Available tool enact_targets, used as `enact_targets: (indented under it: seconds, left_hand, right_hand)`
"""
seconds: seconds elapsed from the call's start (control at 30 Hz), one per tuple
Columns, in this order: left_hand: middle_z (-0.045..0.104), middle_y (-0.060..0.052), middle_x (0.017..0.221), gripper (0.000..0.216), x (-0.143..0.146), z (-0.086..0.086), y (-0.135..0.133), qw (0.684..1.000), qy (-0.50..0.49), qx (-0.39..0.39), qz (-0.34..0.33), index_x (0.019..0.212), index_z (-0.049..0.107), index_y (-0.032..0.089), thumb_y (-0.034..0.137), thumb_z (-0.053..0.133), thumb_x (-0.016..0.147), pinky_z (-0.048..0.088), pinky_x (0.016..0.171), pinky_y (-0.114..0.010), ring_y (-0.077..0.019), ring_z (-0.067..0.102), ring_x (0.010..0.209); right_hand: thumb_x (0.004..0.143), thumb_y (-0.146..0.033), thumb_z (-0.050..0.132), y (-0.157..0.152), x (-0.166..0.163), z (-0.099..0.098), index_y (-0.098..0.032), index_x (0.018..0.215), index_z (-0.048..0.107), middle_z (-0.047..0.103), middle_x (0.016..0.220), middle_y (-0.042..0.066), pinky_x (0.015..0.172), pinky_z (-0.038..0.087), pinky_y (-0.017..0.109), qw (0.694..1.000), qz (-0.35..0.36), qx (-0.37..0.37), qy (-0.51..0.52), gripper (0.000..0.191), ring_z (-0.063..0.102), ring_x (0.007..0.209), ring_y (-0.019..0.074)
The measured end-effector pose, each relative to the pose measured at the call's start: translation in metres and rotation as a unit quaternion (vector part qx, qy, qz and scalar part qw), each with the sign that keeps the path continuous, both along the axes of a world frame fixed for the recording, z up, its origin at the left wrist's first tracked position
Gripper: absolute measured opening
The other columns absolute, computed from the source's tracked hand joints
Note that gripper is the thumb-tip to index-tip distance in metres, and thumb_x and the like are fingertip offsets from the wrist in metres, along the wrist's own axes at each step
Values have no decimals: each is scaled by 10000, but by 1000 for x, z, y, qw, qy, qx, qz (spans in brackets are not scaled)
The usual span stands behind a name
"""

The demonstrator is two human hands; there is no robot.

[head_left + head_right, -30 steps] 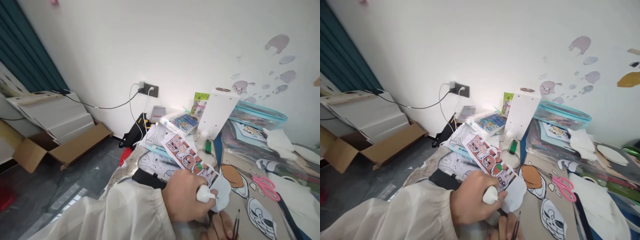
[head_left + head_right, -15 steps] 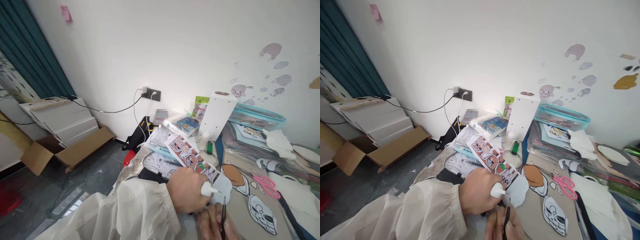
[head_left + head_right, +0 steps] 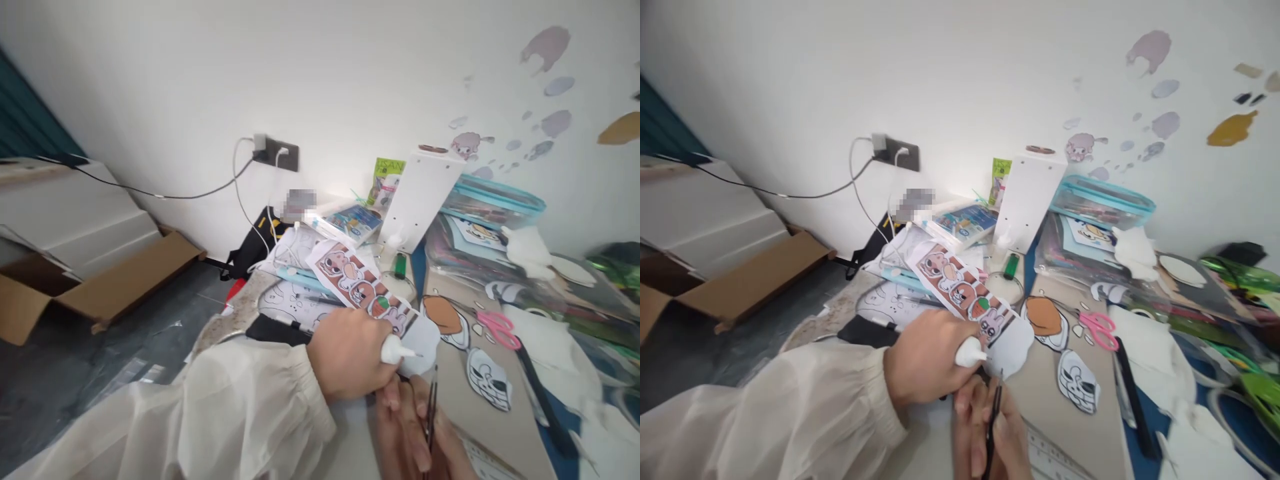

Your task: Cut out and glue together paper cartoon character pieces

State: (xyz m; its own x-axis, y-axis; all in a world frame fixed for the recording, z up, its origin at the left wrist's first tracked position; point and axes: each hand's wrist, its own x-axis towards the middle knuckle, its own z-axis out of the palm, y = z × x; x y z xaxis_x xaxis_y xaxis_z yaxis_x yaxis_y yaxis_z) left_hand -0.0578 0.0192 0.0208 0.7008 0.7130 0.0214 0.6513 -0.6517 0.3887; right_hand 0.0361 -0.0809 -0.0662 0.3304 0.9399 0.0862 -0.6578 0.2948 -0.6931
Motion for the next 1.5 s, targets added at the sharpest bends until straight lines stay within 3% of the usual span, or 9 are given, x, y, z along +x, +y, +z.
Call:
enact_targets:
  seconds: [0.13,0.37,0.57,0.8,1.0,1.2,1.37,1.5]
  left_hand:
    - [690,-80,719,191,-1,4,0,999,40,33,-16,766,655,185,287,495,785,514,584,-389,-300,679,691]
    - [703,-57,690,175,-3,4,2,995,33,75,-52,748,632,189,238,472,800,490,488,-392,-311,676,597]
    - [699,-50,672,125,-1,6,2,994,45,72,-62,748,634,184,233,524,781,474,471,-373,-312,676,590]
    - [700,-50,672,104,-1,10,3,996,45,56,-60,750,642,187,218,543,761,456,468,-350,-299,675,595]
    - [692,-46,654,92,-1,10,4,996,30,60,-66,735,637,183,209,549,724,414,451,-305,-267,666,584]
    - [683,-56,645,104,-1,9,5,996,25,49,-65,720,630,173,224,544,746,399,450,-293,-264,662,579]
    - [672,-60,629,118,-1,9,4,996,20,57,-64,710,620,172,228,533,768,390,437,-306,-274,654,562]
    - [666,-56,618,111,-1,9,4,996,21,60,-58,691,609,172,218,536,761,381,439,-293,-254,646,550]
  right_hand:
    - [784,-425,622,-8,-2,8,-269,749,622,203,380,-73,674,458,362,1000,23,-19,1,160,544,645,218]
    - [826,-338,586,-4,-6,16,-239,813,665,145,349,-87,748,440,287,995,58,51,64,128,479,663,162]
    - [787,-354,636,-6,-6,20,-244,770,646,154,375,-107,790,431,307,995,63,-2,83,113,432,571,142]
    - [759,-346,669,-12,-5,18,-257,733,602,175,367,-123,708,446,283,996,26,-35,82,115,393,463,126]
    - [730,-376,703,-17,-5,21,-272,714,581,140,369,-115,697,455,300,995,-12,-83,47,162,515,554,170]
    - [738,-361,701,-17,-4,21,-269,702,567,163,393,-113,664,458,272,994,-25,-100,25,166,492,524,155]
    - [756,-391,675,-19,-5,23,-277,708,567,226,407,-119,600,462,284,995,-15,-97,3,165,340,378,121]
    - [771,-380,658,-18,-7,26,-280,726,591,183,414,-127,609,462,262,995,2,-93,30,129,238,348,97]
